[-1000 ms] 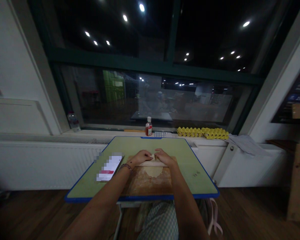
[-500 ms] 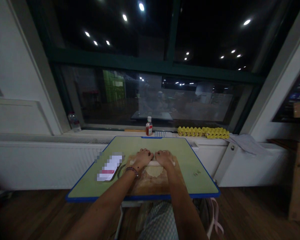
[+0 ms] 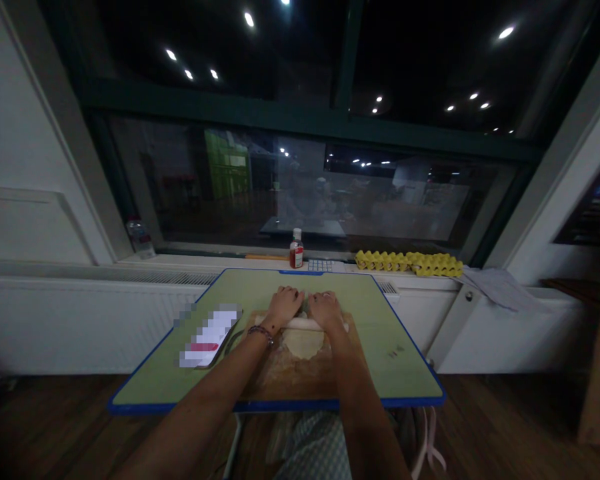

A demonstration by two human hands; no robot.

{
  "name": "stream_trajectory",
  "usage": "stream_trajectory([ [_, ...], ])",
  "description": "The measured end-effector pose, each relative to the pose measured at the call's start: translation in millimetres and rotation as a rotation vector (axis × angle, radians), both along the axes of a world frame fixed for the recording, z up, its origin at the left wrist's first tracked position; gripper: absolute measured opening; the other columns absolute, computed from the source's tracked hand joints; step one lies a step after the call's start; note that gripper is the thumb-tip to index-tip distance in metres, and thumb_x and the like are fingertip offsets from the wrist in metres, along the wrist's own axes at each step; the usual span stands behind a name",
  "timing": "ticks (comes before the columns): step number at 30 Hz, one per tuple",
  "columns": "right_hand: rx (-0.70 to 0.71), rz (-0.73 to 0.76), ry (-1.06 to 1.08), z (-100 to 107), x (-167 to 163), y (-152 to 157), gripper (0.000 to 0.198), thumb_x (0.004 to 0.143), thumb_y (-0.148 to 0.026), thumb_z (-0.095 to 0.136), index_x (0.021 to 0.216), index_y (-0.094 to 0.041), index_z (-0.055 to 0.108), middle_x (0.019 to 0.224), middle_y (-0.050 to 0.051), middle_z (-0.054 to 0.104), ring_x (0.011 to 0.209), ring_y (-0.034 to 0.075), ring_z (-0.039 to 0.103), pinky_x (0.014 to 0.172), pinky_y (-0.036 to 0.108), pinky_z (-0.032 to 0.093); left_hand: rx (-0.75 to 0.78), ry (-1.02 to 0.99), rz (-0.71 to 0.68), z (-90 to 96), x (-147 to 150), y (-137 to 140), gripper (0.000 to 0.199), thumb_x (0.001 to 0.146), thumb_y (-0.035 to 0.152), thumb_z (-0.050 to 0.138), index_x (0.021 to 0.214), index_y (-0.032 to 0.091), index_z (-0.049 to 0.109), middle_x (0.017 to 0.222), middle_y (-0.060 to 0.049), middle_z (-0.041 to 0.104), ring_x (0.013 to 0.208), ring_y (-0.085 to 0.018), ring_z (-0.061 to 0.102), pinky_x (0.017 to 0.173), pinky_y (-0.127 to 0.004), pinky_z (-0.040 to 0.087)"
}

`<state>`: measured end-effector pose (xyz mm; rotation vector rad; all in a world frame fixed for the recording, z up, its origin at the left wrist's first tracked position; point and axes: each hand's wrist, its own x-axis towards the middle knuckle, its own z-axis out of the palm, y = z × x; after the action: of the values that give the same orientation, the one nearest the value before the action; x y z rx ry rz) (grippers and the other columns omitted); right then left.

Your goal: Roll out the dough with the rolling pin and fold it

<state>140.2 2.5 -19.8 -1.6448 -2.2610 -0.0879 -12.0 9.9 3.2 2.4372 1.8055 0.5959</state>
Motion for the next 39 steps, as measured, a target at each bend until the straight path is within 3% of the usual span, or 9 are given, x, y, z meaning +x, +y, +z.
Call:
stream_trajectory([
  [5,0.043,-0.037,-0.074,4,-2,6,0.031,0.097,-0.018,0.038,0.109,-0.011,0.066,0.110,0.019,0.068,0.109,0.026,0.056,0.101,0.041,0.033,0.116,-0.037,-0.015,3.5,2,10,0.045,0.102,0.034,0.033,0.099,0.012,0.072,0.110,-0.014,0.070,0.110,-0.026,0.056,0.092,-0.035,0.041],
  [12,0.126,-0.034,-0.006,8,-7,11,0.041,0.102,-0.027,0.030,0.104,-0.013,0.068,0.106,0.017,0.069,0.111,0.026,0.052,0.099,0.039,0.037,0.180,-0.022,-0.052,7.5,3,17,0.042,0.102,0.031,0.034,0.100,0.014,0.072,0.110,-0.011,0.071,0.111,-0.025,0.056,0.092,-0.035,0.040],
  [32,0.141,-0.127,-0.058,21,-9,22,0.050,0.103,-0.028,0.025,0.101,-0.013,0.073,0.098,0.017,0.071,0.101,0.025,0.058,0.089,0.037,0.042,0.137,-0.016,-0.039,7.4,6,35,0.044,0.101,0.033,0.035,0.100,0.013,0.073,0.114,-0.013,0.070,0.114,-0.027,0.056,0.094,-0.038,0.041],
  [39,0.065,-0.159,-0.145,26,-11,26,0.051,0.104,-0.028,0.021,0.105,-0.012,0.070,0.103,0.015,0.071,0.104,0.023,0.058,0.089,0.033,0.043,0.108,0.052,0.008,3.0,6,42,0.045,0.101,0.035,0.033,0.099,0.017,0.074,0.112,-0.010,0.072,0.110,-0.026,0.061,0.093,-0.037,0.044],
])
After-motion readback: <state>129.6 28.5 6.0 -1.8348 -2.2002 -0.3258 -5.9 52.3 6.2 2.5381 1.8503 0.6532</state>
